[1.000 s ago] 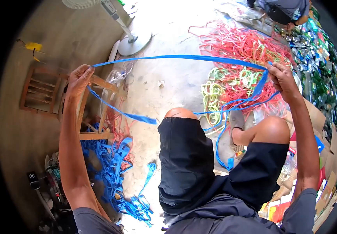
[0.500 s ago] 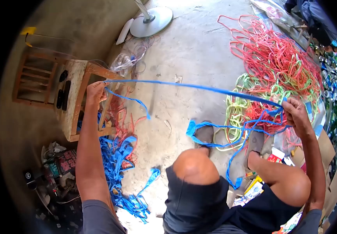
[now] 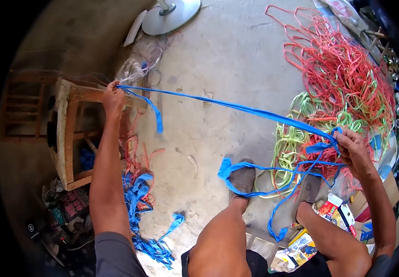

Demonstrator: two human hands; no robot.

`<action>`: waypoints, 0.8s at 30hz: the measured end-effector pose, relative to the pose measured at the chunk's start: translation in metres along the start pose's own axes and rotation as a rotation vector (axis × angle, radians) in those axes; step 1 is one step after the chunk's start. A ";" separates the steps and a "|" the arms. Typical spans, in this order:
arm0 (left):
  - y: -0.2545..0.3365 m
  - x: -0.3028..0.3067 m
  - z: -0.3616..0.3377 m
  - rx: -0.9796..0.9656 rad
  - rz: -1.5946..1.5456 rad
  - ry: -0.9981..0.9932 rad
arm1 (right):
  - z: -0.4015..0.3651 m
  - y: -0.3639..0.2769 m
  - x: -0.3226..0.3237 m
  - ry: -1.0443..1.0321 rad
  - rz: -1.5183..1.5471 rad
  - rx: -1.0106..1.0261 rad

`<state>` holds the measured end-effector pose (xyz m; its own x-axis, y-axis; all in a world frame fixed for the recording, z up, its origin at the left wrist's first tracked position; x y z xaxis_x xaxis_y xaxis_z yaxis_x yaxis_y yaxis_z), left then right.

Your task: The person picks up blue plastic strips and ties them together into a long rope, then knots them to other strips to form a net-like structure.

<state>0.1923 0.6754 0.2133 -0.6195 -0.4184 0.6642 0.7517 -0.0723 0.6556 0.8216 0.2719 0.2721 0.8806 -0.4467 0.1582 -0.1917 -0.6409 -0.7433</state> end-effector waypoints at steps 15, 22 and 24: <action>-0.124 0.004 -0.087 -0.098 0.641 -0.309 | 0.051 0.047 -0.071 -0.154 -0.071 -0.169; -0.234 0.061 -0.121 -0.164 1.251 -0.847 | 0.031 0.071 -0.108 -0.325 -0.106 -0.194; -0.251 0.074 -0.137 -0.050 1.346 -0.947 | 0.025 0.079 -0.117 -0.362 -0.145 -0.216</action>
<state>-0.0112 0.5382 0.0485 0.5498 0.4661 0.6932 0.8250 -0.1729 -0.5381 0.7145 0.2886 0.1786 0.9927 -0.1200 -0.0150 -0.1070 -0.8138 -0.5712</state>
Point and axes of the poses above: each hand's wrist, its own z-axis towards the middle knuckle, its own x-axis out of the back of the hand, y = z × x, the point moved 1 cm from there along z, towards the middle knuckle, and after that the axes turned 14 degrees about y, right-handed, at the moved point
